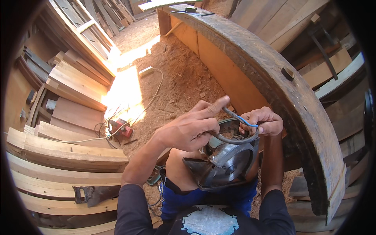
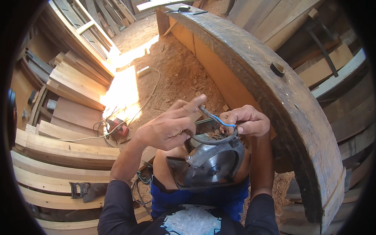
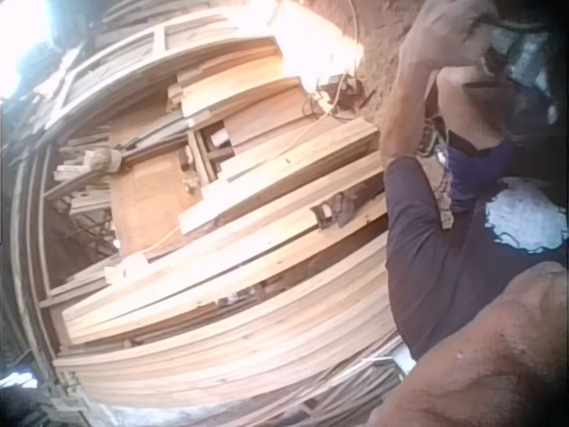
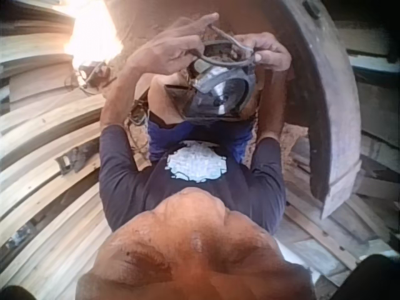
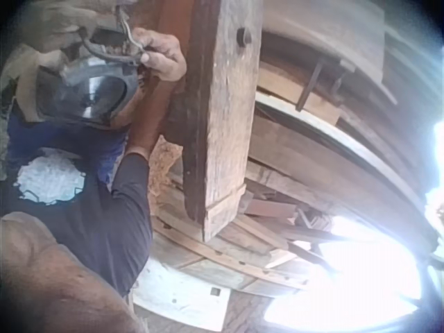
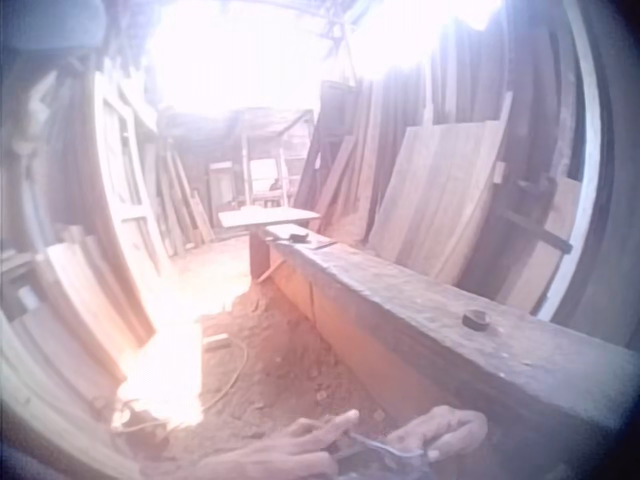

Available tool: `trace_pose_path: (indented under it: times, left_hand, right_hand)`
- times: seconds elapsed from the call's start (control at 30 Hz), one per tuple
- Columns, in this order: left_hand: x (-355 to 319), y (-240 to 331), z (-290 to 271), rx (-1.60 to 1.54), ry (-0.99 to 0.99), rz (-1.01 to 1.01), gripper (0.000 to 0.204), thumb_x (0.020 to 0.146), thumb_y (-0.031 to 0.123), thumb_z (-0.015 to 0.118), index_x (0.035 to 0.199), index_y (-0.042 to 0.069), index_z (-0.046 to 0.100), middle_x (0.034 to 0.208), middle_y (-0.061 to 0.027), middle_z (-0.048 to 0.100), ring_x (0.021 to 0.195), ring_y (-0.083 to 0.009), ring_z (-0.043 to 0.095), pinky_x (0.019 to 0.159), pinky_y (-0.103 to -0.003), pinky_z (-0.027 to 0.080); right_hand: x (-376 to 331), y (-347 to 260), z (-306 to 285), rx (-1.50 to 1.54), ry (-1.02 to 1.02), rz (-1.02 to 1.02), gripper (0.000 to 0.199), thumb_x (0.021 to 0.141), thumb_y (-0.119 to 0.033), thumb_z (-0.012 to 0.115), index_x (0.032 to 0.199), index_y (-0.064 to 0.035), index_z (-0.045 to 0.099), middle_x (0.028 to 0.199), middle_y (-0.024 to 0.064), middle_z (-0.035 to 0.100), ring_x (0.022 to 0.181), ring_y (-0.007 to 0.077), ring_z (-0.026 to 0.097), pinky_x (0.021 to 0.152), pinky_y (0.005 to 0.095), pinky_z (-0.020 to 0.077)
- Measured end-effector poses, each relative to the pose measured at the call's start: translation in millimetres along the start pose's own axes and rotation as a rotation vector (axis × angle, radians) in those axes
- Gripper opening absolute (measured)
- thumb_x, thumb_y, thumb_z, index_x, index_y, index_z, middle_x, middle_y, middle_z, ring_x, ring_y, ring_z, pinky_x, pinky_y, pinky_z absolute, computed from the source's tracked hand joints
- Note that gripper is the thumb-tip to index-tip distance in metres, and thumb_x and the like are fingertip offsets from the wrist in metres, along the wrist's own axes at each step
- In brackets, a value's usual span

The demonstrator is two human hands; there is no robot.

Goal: The person repairs a circular saw by stripping and connecting electrical wires using their hands and a hammer.

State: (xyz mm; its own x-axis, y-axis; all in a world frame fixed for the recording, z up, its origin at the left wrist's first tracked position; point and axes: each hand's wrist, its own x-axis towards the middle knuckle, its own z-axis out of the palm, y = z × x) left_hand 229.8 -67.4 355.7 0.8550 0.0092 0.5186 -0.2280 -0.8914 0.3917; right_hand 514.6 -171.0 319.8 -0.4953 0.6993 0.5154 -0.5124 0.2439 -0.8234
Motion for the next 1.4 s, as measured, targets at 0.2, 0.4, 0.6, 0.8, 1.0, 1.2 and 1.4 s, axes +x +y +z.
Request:
trace_pose_path:
  times: [0.2,0.4,0.6,0.8,1.0,1.2,1.4]
  left_hand:
    - [-5.9,-6.9,8.3,-0.165,-0.004,-0.073,0.021,0.080,-0.004,0.070,0.097,0.007,0.065,0.120,-0.0126,0.071,0.109,-0.0317,0.064,0.091,-0.041,0.054]
    - [-15.8,-12.6,16.8,-0.291,0.122,-0.185,0.024,0.084,-0.008,0.070,0.103,0.006,0.068,0.107,-0.0098,0.075,0.102,-0.0255,0.071,0.089,-0.037,0.057]
    - [-24.7,-12.0,28.6,-0.410,0.231,-0.301,0.027,0.086,-0.010,0.071,0.107,0.006,0.068,0.108,-0.0101,0.076,0.105,-0.0233,0.074,0.092,-0.035,0.057]
    - [-31.3,-20.0,41.3,-0.501,0.299,-0.257,0.027,0.089,-0.010,0.071,0.110,0.005,0.062,0.108,-0.0107,0.076,0.105,-0.0208,0.074,0.094,-0.034,0.056]
    - [-29.6,-17.3,42.7,-0.501,0.317,-0.282,0.026,0.090,-0.009,0.071,0.109,0.005,0.059,0.102,-0.0073,0.072,0.104,-0.0173,0.072,0.093,-0.032,0.055]
    - [-25.8,-6.2,39.6,-0.588,0.354,-0.370,0.029,0.090,-0.009,0.070,0.116,0.002,0.061,0.106,-0.0096,0.072,0.108,-0.0191,0.072,0.097,-0.033,0.055]
    - [-31.5,-11.7,41.7,-0.492,0.314,-0.299,0.035,0.091,-0.007,0.071,0.124,0.001,0.062,0.111,-0.0130,0.075,0.108,-0.0213,0.073,0.097,-0.035,0.056]
  right_hand:
    - [-9.5,1.3,1.0,-0.067,0.045,-0.062,0.029,0.089,-0.018,0.068,0.094,0.0098,0.070,0.090,0.0191,0.065,0.088,0.0256,0.059,0.079,0.0376,0.0444]
    - [-16.1,6.1,0.4,-0.114,0.165,-0.083,0.027,0.090,-0.017,0.068,0.097,0.0087,0.070,0.094,0.0180,0.067,0.092,0.0229,0.059,0.080,0.0352,0.0452]
    - [-15.1,5.5,-0.5,-0.147,0.193,-0.065,0.027,0.090,-0.015,0.068,0.102,0.0082,0.071,0.098,0.0150,0.068,0.093,0.0213,0.059,0.080,0.0336,0.0449]
    - [-24.7,7.7,-0.3,-0.126,0.240,-0.049,0.026,0.090,-0.013,0.068,0.104,0.0082,0.071,0.097,0.0135,0.067,0.093,0.0203,0.058,0.080,0.0328,0.0444]
    - [-26.8,6.0,2.7,-0.120,0.248,-0.047,0.026,0.091,-0.013,0.068,0.105,0.0081,0.070,0.098,0.0129,0.066,0.094,0.0199,0.057,0.081,0.0326,0.0442]
    - [-29.7,6.8,3.1,-0.132,0.276,-0.047,0.024,0.092,-0.015,0.067,0.103,0.0063,0.070,0.099,0.0144,0.066,0.093,0.0208,0.061,0.083,0.0336,0.0469]
    - [-28.5,10.4,5.3,-0.095,0.274,-0.059,0.025,0.093,-0.015,0.067,0.106,0.0064,0.069,0.100,0.0122,0.065,0.093,0.0188,0.059,0.082,0.0321,0.0453]
